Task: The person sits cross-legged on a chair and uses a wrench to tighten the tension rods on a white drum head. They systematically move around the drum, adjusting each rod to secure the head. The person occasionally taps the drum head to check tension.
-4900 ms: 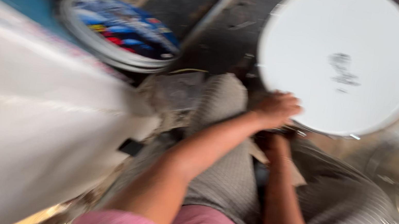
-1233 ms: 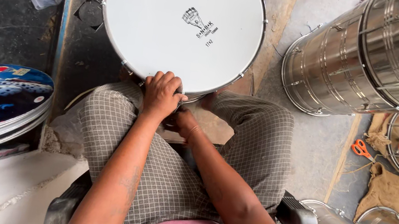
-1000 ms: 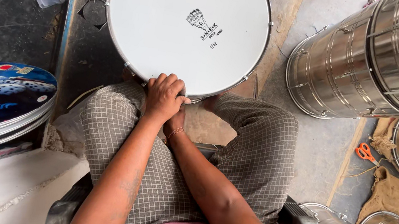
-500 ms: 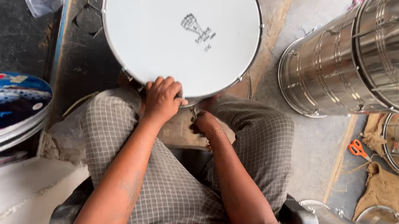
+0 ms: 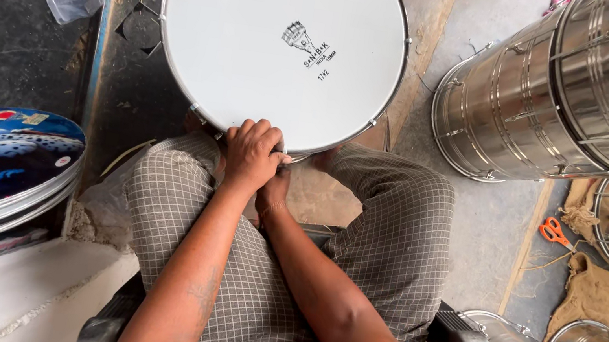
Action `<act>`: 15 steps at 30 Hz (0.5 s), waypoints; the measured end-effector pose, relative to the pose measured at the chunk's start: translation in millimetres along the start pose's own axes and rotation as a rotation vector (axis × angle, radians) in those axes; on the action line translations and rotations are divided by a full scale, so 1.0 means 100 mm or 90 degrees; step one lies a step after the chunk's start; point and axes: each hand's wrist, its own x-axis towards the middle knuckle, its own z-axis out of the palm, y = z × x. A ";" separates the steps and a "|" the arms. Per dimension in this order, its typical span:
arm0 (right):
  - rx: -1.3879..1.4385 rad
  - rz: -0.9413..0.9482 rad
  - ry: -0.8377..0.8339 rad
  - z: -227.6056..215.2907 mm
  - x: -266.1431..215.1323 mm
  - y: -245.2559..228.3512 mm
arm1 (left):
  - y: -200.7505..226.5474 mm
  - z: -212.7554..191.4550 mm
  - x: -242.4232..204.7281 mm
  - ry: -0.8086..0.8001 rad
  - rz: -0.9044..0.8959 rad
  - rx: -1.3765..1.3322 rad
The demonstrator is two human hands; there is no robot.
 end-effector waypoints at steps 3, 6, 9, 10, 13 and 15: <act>0.029 0.047 0.054 -0.03 0.08 -0.08 | 0.00 -0.02 0.02 0.001 0.006 0.010; 0.040 0.189 0.016 -0.14 -0.04 -0.31 | 0.01 -0.02 -0.01 -0.007 -0.003 0.019; -0.017 0.305 -0.070 -0.12 -0.19 -0.43 | 0.01 -0.02 0.03 0.004 0.005 0.019; -0.047 0.340 -0.102 -0.11 -0.22 -0.40 | 0.02 -0.02 0.02 0.010 0.007 0.016; -0.056 0.297 -0.101 -0.08 -0.06 -0.19 | 0.01 -0.01 0.00 0.025 0.014 0.016; -0.157 0.258 -0.075 -0.05 0.02 0.01 | 0.01 -0.02 -0.02 0.026 0.018 0.021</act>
